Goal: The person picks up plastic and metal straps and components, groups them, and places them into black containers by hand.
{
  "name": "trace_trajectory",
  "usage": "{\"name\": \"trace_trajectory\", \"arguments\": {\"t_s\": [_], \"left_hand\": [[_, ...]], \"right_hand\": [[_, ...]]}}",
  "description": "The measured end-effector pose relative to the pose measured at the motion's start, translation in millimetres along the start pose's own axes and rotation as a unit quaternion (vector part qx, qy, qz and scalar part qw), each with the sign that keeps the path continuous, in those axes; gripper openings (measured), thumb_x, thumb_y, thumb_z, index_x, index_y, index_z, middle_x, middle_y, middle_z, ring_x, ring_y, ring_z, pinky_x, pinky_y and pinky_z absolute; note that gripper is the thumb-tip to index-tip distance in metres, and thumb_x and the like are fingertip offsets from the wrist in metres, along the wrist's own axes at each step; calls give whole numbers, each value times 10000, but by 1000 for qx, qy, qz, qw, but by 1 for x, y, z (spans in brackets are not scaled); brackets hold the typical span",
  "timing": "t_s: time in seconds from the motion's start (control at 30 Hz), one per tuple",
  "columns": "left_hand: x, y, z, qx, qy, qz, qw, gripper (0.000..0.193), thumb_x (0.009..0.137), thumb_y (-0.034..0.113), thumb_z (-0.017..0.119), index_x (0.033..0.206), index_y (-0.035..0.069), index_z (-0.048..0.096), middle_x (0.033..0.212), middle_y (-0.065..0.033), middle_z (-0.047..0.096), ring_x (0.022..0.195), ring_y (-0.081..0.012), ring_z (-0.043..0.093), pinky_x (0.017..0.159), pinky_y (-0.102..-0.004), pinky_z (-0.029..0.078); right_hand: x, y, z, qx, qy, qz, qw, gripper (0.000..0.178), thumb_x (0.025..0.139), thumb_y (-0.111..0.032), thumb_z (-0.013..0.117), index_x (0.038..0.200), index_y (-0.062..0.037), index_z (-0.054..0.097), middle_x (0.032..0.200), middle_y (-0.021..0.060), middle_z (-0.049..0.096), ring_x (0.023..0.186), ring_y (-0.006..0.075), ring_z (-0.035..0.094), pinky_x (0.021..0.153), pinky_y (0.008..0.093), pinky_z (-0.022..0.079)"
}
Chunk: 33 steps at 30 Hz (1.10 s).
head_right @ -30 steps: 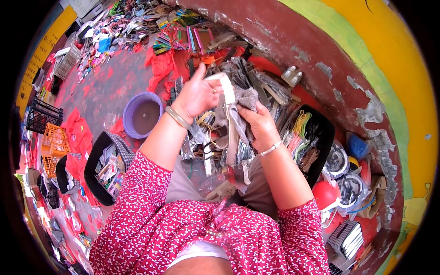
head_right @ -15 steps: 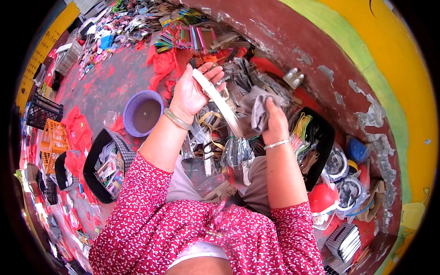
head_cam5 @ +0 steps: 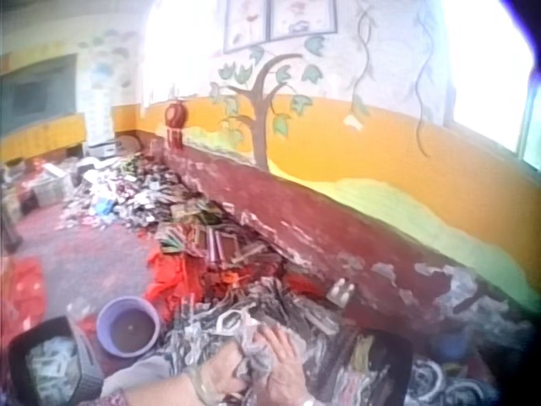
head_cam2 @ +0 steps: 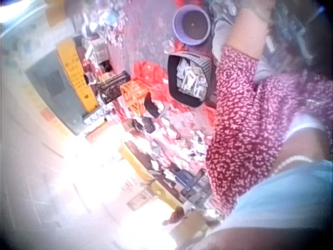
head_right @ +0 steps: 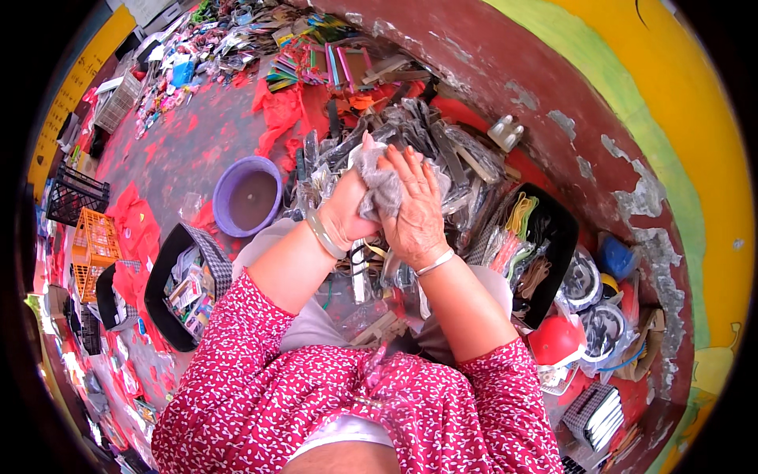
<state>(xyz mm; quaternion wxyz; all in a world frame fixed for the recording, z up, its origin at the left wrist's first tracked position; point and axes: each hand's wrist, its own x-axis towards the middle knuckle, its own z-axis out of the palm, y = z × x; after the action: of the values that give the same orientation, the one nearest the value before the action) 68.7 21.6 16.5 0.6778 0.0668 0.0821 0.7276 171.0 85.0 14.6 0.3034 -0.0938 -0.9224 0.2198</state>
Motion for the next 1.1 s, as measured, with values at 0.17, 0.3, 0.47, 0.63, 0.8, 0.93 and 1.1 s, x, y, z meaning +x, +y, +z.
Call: {"name": "trace_trajectory", "arguments": {"t_s": [0.17, 0.3, 0.47, 0.63, 0.8, 0.93, 1.1], "left_hand": [[4, -9, -7, 134, 58, 51, 988, 596, 857, 585, 325, 1171, 100, 471, 1185, -92, 504, 1125, -221, 459, 995, -376, 326], [3, -18, -13, 226, 6, 6, 974, 687, 854, 609, 273, 1307, 95, 325, 1291, -76, 414, 1213, -198, 368, 1024, -363, 268], [7, -15, -23, 217, 67, -41, 973, 774, 848, 604, 335, 1365, 48, 185, 1252, -146, 438, 1092, -245, 475, 905, -369, 383], [9, 0, -27, 192, 213, 75, 955, 480, 880, 462, 426, 1095, 37, 483, 959, -155, 613, 829, -241, 602, 631, -308, 425], [8, 19, -24, 149, 223, 193, 944, 409, 924, 389, 355, 944, 28, 545, 845, -143, 636, 795, -252, 610, 640, -314, 431], [9, 11, -15, 159, 219, 256, 928, 402, 925, 380, 369, 941, 15, 536, 857, -141, 622, 766, -226, 600, 698, -319, 456], [7, -4, -20, 231, 172, 254, 923, 383, 927, 349, 389, 990, -5, 520, 893, -140, 609, 821, -190, 579, 736, -323, 485]], "right_hand": [[2, 9, 16, 89, 74, 116, 987, 362, 803, -130, 455, 1149, -46, 517, 1256, 146, 453, 1248, 325, 327, 1035, 468, 200], [9, 22, 18, 205, 90, 295, 929, 342, 871, -227, 424, 1082, 14, 543, 1110, 213, 542, 1127, 347, 451, 948, 411, 325], [20, 60, -6, 612, 198, 459, 613, 416, 909, -323, 400, 1148, 4, 493, 1134, 167, 542, 1062, 292, 513, 880, 393, 404], [4, 88, -29, 751, 202, 314, 545, 458, 934, -347, 308, 1215, -6, 427, 1222, 152, 484, 1114, 313, 471, 955, 456, 368], [4, 55, -12, 687, 117, 412, 587, 452, 927, -369, 354, 1167, 0, 456, 1138, 137, 528, 1040, 275, 514, 918, 417, 405], [4, 18, 5, 686, -66, 440, 575, 317, 896, -257, 486, 1088, -5, 511, 997, 67, 592, 912, 178, 569, 810, 317, 454], [-5, 32, 19, 618, -118, 417, 656, 292, 830, -151, 594, 1066, 7, 524, 955, 70, 599, 841, 163, 583, 755, 306, 477]]}}
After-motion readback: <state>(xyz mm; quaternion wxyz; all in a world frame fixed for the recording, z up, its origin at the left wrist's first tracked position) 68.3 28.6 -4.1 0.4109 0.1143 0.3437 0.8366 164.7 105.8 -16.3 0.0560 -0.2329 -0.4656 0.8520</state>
